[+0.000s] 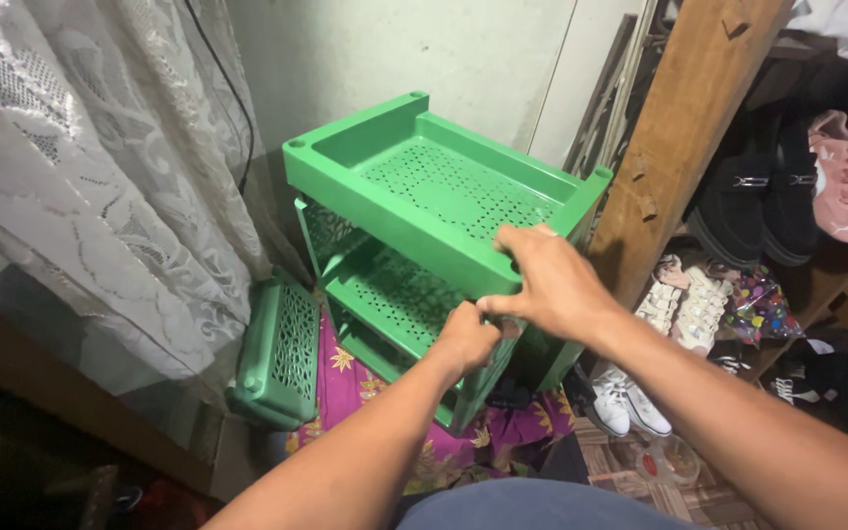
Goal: The person assembles a green plastic crate by hand, inserting side panels into a base tray and securing them by snapping the corners together. The person repeatedly adjusts and reorients the crate to fit the panels.
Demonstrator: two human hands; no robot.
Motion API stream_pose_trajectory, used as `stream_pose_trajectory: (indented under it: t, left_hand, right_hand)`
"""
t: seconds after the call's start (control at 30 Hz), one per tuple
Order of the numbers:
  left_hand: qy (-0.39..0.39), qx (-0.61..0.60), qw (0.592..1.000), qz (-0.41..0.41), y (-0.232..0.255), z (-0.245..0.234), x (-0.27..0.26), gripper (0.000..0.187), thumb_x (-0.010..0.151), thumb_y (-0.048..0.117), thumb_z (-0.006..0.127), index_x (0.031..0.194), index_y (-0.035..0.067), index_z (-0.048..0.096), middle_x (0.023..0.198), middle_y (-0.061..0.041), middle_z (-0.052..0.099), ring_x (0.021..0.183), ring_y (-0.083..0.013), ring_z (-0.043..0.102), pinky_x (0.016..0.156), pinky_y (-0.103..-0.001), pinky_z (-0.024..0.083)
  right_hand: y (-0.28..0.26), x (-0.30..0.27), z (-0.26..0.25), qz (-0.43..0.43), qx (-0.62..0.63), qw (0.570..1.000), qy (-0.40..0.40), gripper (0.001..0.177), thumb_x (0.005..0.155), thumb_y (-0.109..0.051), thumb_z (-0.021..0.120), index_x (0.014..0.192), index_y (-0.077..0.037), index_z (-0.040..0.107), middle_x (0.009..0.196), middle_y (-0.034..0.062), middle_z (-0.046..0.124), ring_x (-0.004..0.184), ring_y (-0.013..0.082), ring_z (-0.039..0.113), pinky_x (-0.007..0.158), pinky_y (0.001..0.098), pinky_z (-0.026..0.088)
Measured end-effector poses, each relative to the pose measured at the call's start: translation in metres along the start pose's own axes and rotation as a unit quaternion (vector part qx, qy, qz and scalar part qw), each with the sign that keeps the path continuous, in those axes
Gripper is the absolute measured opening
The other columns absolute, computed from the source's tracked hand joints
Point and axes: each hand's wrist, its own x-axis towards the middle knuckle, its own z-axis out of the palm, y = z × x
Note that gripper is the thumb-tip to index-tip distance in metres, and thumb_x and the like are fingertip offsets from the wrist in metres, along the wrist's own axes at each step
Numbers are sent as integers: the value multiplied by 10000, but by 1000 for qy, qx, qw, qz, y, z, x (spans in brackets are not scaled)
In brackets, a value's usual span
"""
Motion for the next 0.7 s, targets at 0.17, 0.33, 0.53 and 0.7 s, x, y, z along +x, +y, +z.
stream_pose_trajectory:
  t: [0.17, 0.33, 0.53, 0.7]
  left_hand:
    - [7, 46, 999, 20, 0, -1, 2, 253, 961, 219, 838, 1092, 4, 810, 772, -63, 756, 630, -157, 650, 559, -414, 523]
    - [6, 19, 1000, 14, -7, -1, -3, 303, 925, 232, 876, 1151, 33, 843, 854, -95, 796, 654, -180, 670, 582, -415, 523]
    - [18, 45, 995, 83, -20, 3, 5, 378, 934, 290, 902, 1236, 66, 857, 972, -51, 862, 803, -137, 757, 687, -375, 602]
    - [17, 13, 996, 92, -22, 5, 7, 388, 941, 274, 907, 1250, 51, 835, 949, -61, 828, 753, -129, 720, 645, -375, 571]
  right_hand:
    - [3, 2, -3, -6, -3, 1000, -15, 691, 709, -371, 1057, 1183, -32, 686, 998, 196, 751, 1066, 423, 689, 889, 568, 578]
    - [0, 0, -6, 6, -9, 1000, -20, 702, 720, -408, 1055, 1209, -54, 696, 1000, 191, 762, 1052, 406, 721, 920, 551, 592]
    - [-3, -5, -2, -18, -12, 1000, -3, 689, 704, -364, 1057, 1193, -47, 690, 1073, 204, 759, 1108, 448, 700, 892, 577, 579]
    - [3, -5, -1, 7, -2, 1000, -16, 681, 703, -379, 1051, 1192, -62, 698, 1044, 196, 776, 1101, 411, 732, 956, 545, 598]
